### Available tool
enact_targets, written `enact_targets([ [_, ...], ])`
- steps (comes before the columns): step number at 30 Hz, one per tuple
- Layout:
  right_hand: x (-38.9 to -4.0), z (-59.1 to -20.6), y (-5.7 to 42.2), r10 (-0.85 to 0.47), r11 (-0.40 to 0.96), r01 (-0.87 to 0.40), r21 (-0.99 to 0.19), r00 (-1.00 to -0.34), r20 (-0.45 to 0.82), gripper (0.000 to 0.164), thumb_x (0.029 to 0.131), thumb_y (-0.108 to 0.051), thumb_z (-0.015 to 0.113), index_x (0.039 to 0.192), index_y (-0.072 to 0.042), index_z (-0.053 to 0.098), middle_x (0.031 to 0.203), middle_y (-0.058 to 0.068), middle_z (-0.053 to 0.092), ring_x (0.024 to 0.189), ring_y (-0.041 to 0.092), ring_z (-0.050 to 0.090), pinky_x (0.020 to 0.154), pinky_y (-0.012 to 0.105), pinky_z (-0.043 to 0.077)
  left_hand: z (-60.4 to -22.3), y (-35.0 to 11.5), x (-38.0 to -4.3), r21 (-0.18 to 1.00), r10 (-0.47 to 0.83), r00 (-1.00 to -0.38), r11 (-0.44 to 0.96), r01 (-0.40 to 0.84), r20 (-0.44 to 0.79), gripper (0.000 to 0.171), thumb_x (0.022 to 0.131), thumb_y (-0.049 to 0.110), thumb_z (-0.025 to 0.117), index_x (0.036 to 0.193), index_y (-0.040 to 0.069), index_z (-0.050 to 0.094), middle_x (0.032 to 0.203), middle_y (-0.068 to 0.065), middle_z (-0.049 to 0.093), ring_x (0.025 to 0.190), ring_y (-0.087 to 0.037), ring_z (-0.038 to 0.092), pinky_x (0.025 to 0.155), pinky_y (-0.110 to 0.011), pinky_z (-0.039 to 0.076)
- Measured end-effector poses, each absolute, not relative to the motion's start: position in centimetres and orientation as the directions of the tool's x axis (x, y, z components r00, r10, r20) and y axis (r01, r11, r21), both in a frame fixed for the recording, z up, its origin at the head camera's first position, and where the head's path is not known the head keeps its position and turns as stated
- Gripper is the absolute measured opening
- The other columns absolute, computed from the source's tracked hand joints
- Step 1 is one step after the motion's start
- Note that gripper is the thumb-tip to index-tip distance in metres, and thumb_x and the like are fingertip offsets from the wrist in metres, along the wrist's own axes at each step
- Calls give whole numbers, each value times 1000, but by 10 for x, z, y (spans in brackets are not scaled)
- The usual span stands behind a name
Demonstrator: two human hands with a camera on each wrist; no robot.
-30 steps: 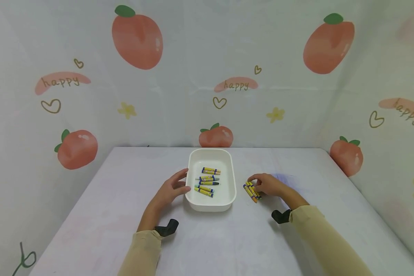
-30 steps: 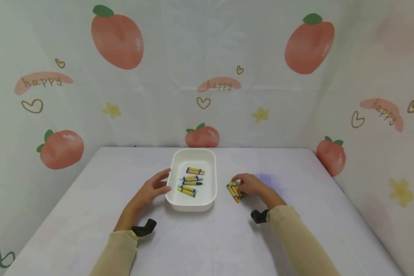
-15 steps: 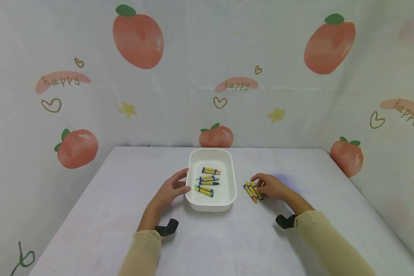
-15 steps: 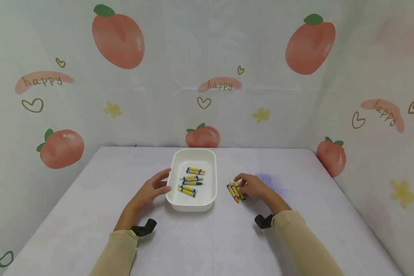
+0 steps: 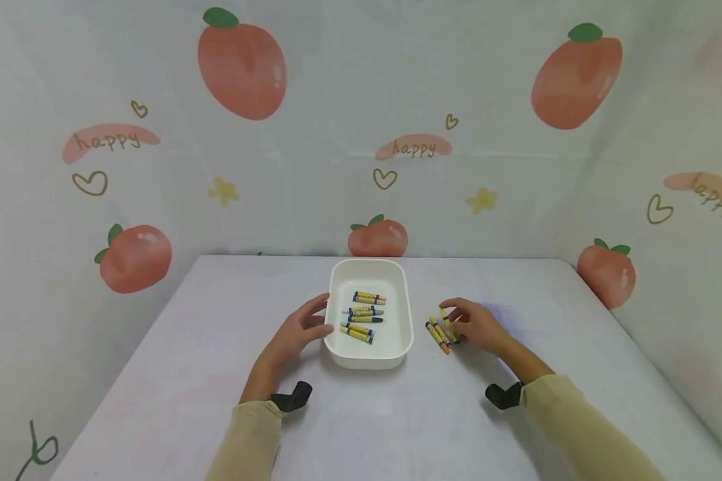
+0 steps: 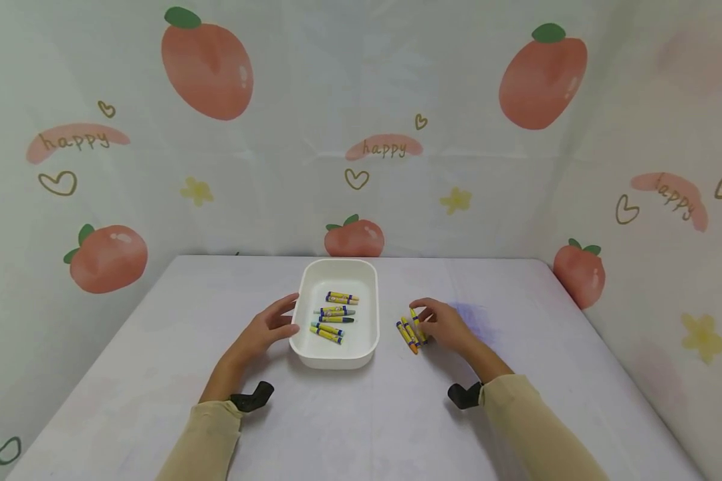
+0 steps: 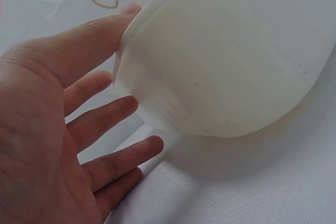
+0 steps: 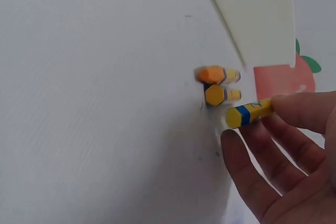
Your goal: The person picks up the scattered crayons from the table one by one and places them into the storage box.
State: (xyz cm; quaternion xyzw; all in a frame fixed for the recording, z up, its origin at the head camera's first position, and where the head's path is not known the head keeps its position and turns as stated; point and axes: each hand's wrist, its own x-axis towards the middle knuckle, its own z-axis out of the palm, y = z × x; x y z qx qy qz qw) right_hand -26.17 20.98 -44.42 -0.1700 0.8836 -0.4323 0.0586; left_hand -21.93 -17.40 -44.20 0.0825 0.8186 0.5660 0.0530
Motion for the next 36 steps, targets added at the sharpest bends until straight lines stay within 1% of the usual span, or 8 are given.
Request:
enact_targets([
  [5,-261,-438,205,-318,514,-235,-825,-945,72,43,88,6,60,130,2,54,100,16,61,80,24,62,62,35,56,-450,-175,-224,934,190,-982,347,80,14,68,89,23,70,149,22,39,149,-8,43,123,-30,52,102,-60,37],
  [8,-260,-434,201,-309,497,-231,-837,-948,78,44,89,5,61,132,1,53,102,17,60,84,26,62,63,35,57,-454,-176,-226,936,195,-981,340,89,22,68,88,25,71,149,24,40,149,-7,43,123,-29,53,101,-60,38],
  [16,-254,-422,184,-304,433,-268,-860,-942,141,43,88,5,61,130,0,55,101,17,60,85,29,62,62,35,58,-457,-179,-228,937,202,-979,332,105,39,68,87,26,72,148,25,41,149,-7,43,120,-28,54,101,-60,38],
  [23,-249,-417,169,-298,400,-310,-862,-934,197,41,87,6,62,127,-2,57,97,15,62,84,28,63,60,34,58,-459,-180,-229,933,195,-980,347,93,25,68,88,25,71,149,25,40,149,-7,43,122,-28,53,101,-60,38],
  [28,-247,-414,159,-299,391,-357,-848,-921,250,41,86,6,64,126,-2,58,96,16,63,83,28,63,59,37,58,-457,-180,-228,934,189,-982,345,88,23,69,88,26,72,149,26,40,149,-7,43,122,-28,53,102,-60,37],
  [31,-247,-415,152,-298,383,-366,-848,-918,261,42,87,6,65,127,-1,58,97,16,63,83,28,63,60,38,58,-457,-180,-228,936,190,-982,341,90,25,68,88,25,72,148,26,41,149,-6,43,122,-28,53,102,-60,37],
  [36,-245,-416,141,-296,373,-363,-854,-919,261,43,87,5,65,130,-1,56,99,16,64,83,28,63,60,36,58,-457,-179,-229,937,191,-981,337,93,29,69,88,22,72,149,23,40,150,-7,42,122,-29,53,101,-60,38],
])
